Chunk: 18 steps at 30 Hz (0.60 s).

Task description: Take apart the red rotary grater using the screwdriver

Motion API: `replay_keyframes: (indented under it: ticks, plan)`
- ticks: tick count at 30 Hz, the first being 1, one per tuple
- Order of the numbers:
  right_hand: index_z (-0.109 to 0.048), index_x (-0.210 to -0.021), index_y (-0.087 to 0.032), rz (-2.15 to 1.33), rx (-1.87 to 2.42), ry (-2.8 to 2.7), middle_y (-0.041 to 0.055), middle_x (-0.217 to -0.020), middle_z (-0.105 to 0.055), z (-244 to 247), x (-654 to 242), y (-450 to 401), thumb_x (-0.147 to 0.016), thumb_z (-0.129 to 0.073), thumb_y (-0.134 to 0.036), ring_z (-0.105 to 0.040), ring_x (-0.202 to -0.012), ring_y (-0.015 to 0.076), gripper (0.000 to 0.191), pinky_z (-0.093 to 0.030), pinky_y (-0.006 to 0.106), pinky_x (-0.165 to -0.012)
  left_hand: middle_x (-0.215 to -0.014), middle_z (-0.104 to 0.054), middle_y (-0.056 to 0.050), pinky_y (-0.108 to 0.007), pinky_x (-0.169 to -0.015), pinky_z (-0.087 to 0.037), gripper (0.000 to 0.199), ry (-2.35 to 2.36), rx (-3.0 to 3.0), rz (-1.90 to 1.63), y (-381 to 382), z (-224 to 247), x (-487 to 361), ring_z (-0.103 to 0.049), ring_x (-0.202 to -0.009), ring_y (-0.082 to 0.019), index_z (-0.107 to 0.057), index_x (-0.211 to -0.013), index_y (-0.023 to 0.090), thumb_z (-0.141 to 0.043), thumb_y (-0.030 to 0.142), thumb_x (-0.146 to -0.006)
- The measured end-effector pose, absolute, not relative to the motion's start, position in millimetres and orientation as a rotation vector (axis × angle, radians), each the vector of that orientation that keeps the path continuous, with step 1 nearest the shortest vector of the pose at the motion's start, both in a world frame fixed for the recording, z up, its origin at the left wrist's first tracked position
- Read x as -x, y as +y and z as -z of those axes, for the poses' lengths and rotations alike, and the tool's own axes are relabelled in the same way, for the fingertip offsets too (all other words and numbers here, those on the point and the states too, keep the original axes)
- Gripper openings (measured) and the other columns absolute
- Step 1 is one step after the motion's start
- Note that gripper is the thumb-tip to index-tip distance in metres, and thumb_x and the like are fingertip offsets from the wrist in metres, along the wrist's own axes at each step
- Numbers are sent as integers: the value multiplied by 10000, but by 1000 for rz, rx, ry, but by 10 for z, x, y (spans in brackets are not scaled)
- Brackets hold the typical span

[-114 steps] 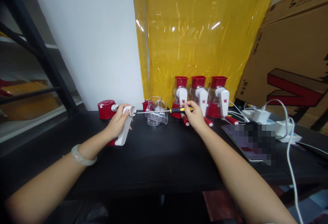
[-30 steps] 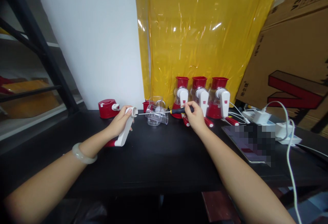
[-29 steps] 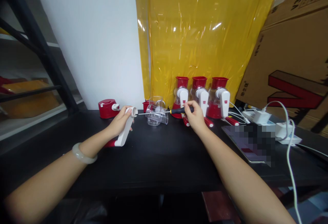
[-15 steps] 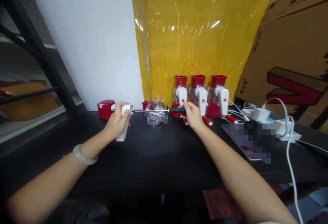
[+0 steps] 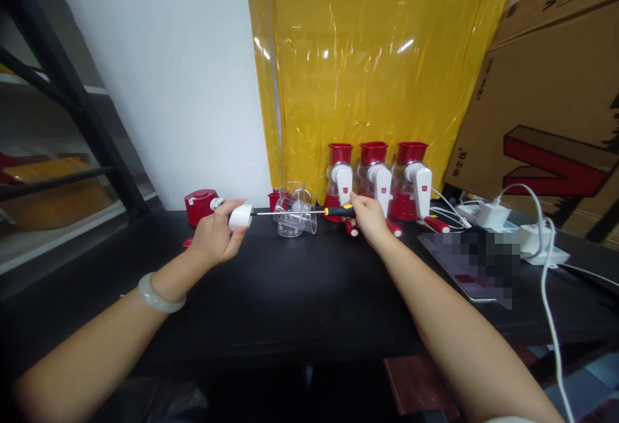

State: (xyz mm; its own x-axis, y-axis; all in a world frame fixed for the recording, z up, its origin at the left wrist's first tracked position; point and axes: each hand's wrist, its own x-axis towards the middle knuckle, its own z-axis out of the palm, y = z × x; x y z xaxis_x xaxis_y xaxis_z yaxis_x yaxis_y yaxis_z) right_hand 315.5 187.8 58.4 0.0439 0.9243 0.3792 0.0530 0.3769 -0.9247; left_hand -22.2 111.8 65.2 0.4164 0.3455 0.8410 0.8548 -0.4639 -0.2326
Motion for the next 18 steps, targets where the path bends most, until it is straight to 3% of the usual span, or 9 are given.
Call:
replay_keyframes:
  ticks: [7, 14, 18]
  plan:
    - [-642, -755, -158, -864, 912, -1413, -36, -407, -479, -506, -3114, 1899, -815, -570, -652, -401, -310, 94, 502, -306, 215, -313, -1027, -689, -146, -338, -616, -506, 472, -1318, 2055, 1059, 1089, -681, 204, -664, -679, -198, -411, -1305, 110, -367, 411, -944]
    - [-630, -753, -166, -840, 889, -1430, -33, -432, -495, -524, -3117, 1878, -826, -570, -632, -419, -328, 92, 475, -321, 210, -326, -786, -656, -56, -330, -625, -490, 444, -1495, 2198, 1201, 1050, -721, 132, -639, -622, -182, -411, -1303, 127, -379, 401, -955]
    - [-637, -771, -172, -782, 914, -1471, -36, -442, -497, -534, -3124, 1848, -848, -549, -614, -424, -333, 95, 456, -320, 214, -337, -763, -616, -5, -307, -599, -505, 390, -1637, 2302, 1389, 1085, -696, 96, -622, -543, -141, -400, -1273, 171, -348, 418, -975]
